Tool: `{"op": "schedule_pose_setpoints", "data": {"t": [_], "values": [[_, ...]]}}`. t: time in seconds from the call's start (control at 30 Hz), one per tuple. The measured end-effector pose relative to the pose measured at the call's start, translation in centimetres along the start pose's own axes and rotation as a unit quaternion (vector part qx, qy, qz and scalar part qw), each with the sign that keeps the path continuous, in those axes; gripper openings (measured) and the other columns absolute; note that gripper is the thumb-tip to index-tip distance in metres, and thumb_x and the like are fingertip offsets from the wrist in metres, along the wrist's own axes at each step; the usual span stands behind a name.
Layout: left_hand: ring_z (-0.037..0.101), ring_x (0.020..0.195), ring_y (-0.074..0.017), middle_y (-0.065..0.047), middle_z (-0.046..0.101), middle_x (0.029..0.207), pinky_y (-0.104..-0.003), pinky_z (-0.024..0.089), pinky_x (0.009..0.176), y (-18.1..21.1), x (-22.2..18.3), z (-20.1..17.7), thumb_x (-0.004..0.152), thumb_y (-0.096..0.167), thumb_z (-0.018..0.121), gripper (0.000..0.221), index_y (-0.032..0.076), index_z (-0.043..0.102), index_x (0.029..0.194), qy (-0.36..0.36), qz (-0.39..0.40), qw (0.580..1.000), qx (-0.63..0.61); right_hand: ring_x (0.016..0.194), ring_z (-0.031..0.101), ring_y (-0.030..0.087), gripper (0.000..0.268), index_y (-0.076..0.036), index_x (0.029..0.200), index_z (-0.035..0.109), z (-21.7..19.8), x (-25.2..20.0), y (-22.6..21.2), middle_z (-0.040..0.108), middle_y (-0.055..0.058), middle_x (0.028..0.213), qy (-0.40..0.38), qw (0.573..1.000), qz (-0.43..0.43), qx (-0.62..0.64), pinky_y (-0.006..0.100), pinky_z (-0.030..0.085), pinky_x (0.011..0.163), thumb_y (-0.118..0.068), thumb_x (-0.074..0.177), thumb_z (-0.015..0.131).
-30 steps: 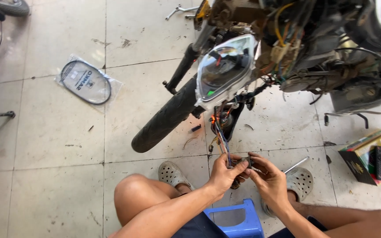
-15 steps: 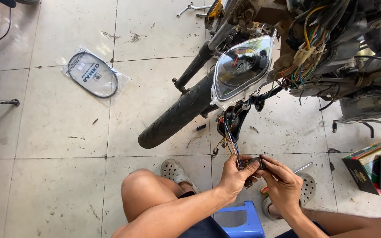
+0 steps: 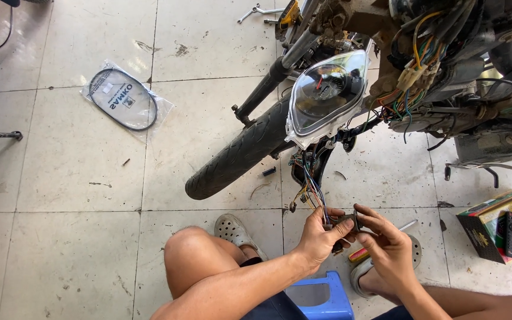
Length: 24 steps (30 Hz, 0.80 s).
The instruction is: Connecting and testing electrical wiring on the front assembly of a motorcycle in a repair shop.
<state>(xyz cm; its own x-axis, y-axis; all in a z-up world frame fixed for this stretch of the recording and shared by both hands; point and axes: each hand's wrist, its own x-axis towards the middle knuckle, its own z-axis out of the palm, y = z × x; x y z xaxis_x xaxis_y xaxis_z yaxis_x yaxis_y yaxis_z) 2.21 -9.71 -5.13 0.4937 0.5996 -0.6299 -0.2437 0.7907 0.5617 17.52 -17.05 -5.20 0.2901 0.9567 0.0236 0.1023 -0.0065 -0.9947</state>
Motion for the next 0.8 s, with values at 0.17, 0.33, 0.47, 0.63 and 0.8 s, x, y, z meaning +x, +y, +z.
{"op": "schedule_pose_setpoints", "data": {"t": [0.17, 0.33, 0.47, 0.63, 0.8], "values": [[0.071, 0.071, -0.0212, -0.016, 0.073, 0.088, -0.031, 0.059, 0.064, -1.0, 0.8, -0.8, 0.092, 0.021, 0.079, 0.038, 0.01, 0.053, 0.118, -0.042, -0.004, 0.999, 0.02, 0.114, 0.073, 0.032, 0.021, 0.0, 0.107, 0.074, -1.5, 0.2, 2.5, 0.066, 0.028, 0.138, -0.011, 0.992, 0.062, 0.106, 0.039, 0.068, 0.086, -0.004, 0.087, 0.072], [0.072, 0.07, -0.0215, -0.013, 0.068, 0.082, -0.032, 0.059, 0.062, -1.6, 1.1, -0.9, 0.092, 0.017, 0.08, 0.037, 0.009, 0.053, 0.117, -0.047, -0.002, 0.999, 0.019, 0.121, 0.072, 0.033, 0.017, 0.0, 0.102, 0.076, -1.6, 0.5, 2.3, 0.074, 0.025, 0.125, 0.0, 0.994, 0.057, 0.093, 0.035, 0.065, 0.092, -0.003, 0.087, 0.073], [0.071, 0.07, -0.0193, -0.012, 0.072, 0.087, -0.031, 0.054, 0.06, -0.7, 0.7, -0.7, 0.091, 0.022, 0.08, 0.039, 0.013, 0.053, 0.117, -0.039, -0.02, 0.999, 0.024, 0.124, 0.069, 0.034, 0.03, 0.001, 0.11, 0.074, -1.5, 0.4, 2.1, 0.069, 0.028, 0.133, -0.018, 0.99, 0.076, 0.121, 0.041, 0.068, 0.089, -0.006, 0.081, 0.077], [0.069, 0.066, -0.0202, -0.014, 0.067, 0.08, -0.033, 0.057, 0.059, -1.3, 1.2, -0.8, 0.093, 0.014, 0.078, 0.035, 0.008, 0.052, 0.116, -0.071, 0.002, 0.997, 0.028, 0.118, 0.07, 0.03, 0.03, -0.001, 0.109, 0.067, -2.5, 0.8, 2.5, 0.074, 0.022, 0.122, -0.035, 0.972, 0.129, 0.194, 0.04, 0.058, 0.099, -0.017, 0.085, 0.077], [0.066, 0.065, -0.0181, -0.01, 0.065, 0.085, -0.03, 0.059, 0.061, -1.3, 1.6, -1.2, 0.093, 0.013, 0.078, 0.032, 0.01, 0.055, 0.115, -0.083, 0.02, 0.994, 0.069, 0.064, 0.063, 0.026, 0.038, 0.0, 0.13, 0.065, -3.1, 1.2, 1.7, 0.063, 0.013, 0.083, -0.067, 0.942, 0.279, 0.176, 0.035, 0.052, 0.055, -0.019, 0.098, 0.061]]}}
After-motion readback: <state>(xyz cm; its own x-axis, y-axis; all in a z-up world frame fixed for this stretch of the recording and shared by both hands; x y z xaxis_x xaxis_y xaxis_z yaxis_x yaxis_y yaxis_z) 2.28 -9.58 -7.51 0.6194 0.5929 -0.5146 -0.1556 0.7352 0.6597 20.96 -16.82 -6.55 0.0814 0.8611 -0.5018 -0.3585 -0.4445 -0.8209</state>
